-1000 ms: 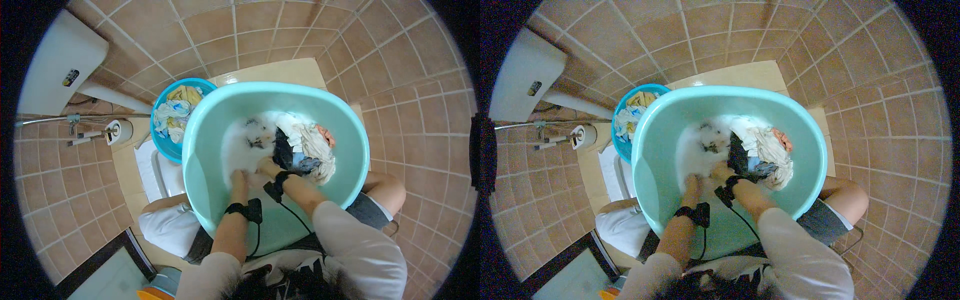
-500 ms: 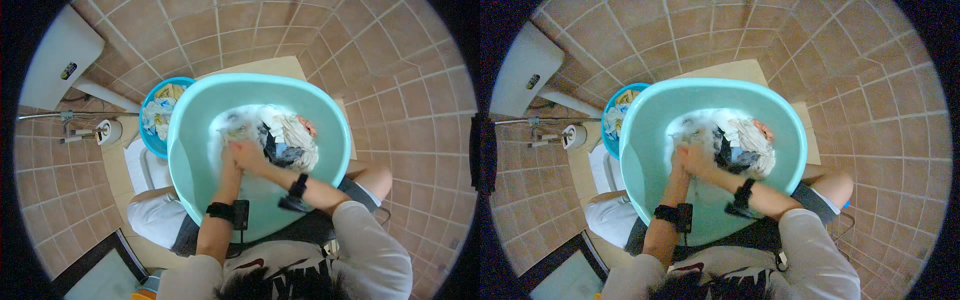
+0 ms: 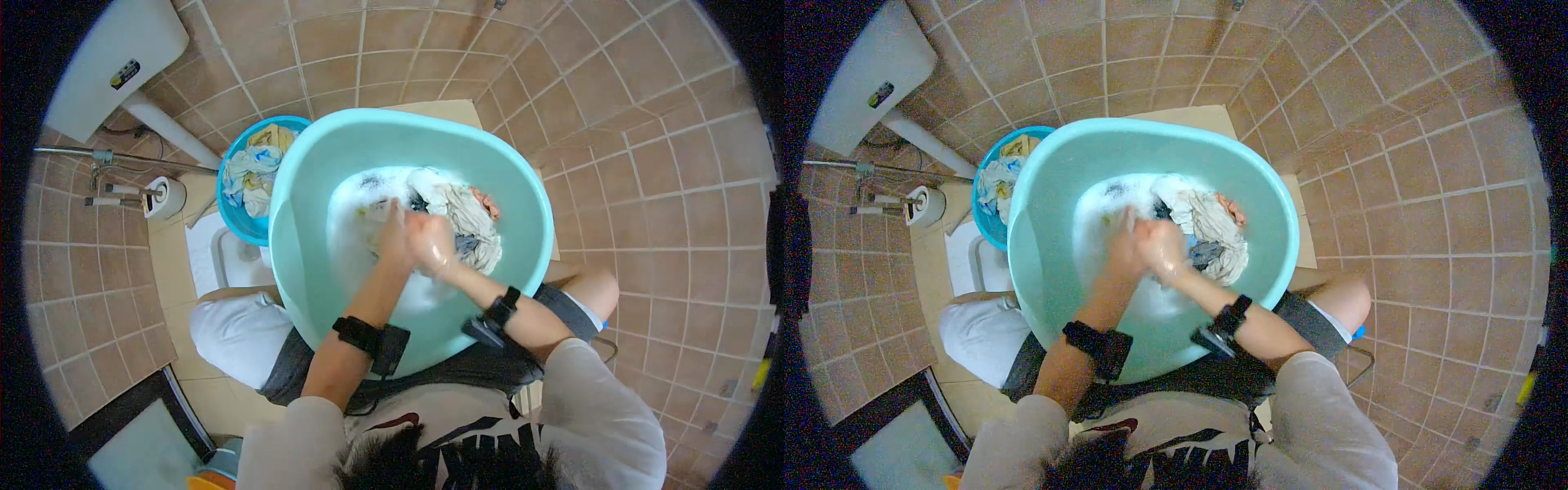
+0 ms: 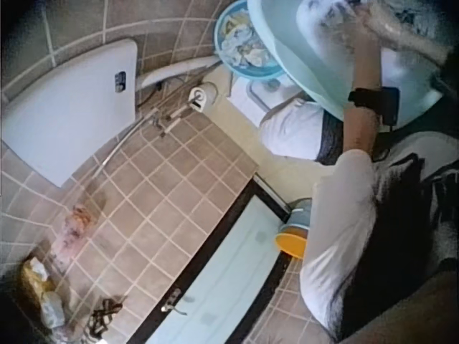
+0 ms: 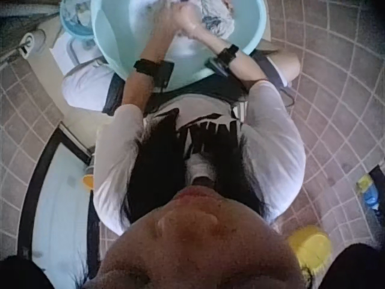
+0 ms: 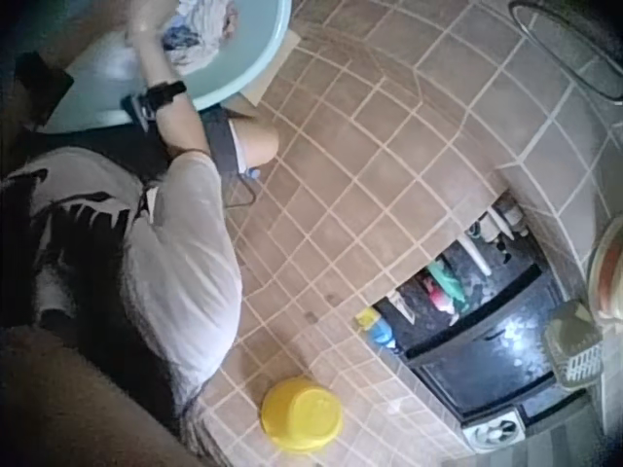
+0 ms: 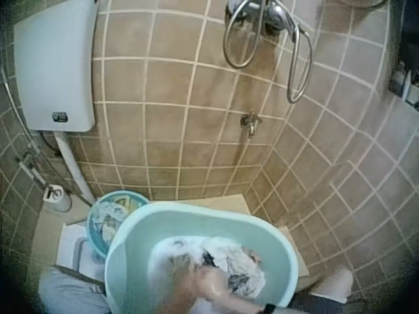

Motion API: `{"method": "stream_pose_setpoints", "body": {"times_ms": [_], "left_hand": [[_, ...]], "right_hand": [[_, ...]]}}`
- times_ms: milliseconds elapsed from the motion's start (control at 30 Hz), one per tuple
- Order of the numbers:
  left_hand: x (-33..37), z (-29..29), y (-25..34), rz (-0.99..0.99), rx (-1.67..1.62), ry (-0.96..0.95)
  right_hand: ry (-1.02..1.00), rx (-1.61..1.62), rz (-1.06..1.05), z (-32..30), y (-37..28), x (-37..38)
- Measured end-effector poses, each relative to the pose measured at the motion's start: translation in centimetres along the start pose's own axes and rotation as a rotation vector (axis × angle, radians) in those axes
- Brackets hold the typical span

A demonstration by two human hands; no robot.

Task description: The person washes clothes in a basin filled with soapy water, scrubbing several garments, lifting them to turn them over, and rubbing the fabric together.

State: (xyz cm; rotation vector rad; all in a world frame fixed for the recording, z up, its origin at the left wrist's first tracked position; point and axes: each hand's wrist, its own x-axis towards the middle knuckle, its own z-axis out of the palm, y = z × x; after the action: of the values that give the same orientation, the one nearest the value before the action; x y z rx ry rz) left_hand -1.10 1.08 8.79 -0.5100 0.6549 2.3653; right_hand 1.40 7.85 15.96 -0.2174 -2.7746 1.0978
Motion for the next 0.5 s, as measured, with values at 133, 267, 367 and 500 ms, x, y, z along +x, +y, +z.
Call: {"method": "stream_pose_setpoints", "body": {"times_ms": [133,267,367,500], "left_hand": [[-1.0,3.4,-1.7,0.056,0.015,0.215],[0.6,-2.4,-0.9,-0.082,-0.281,-0.616],[-2.8,5.2,-0.7,0.078,0.104,0.124],[-2.5,3.7,1.2,-0.032,-0.038,0.195]], "right_hand": [[0.019,-0.042,0.323,-0.4,0.5,1.9],[-0.011,0.045,0.112,-0.2,-0.8,0.1],[0.069,-0.025,0.289,-1.2,0.4,1.5],[0.165,0.022,0.075,-0.8,-1.6,-1.6]]}}
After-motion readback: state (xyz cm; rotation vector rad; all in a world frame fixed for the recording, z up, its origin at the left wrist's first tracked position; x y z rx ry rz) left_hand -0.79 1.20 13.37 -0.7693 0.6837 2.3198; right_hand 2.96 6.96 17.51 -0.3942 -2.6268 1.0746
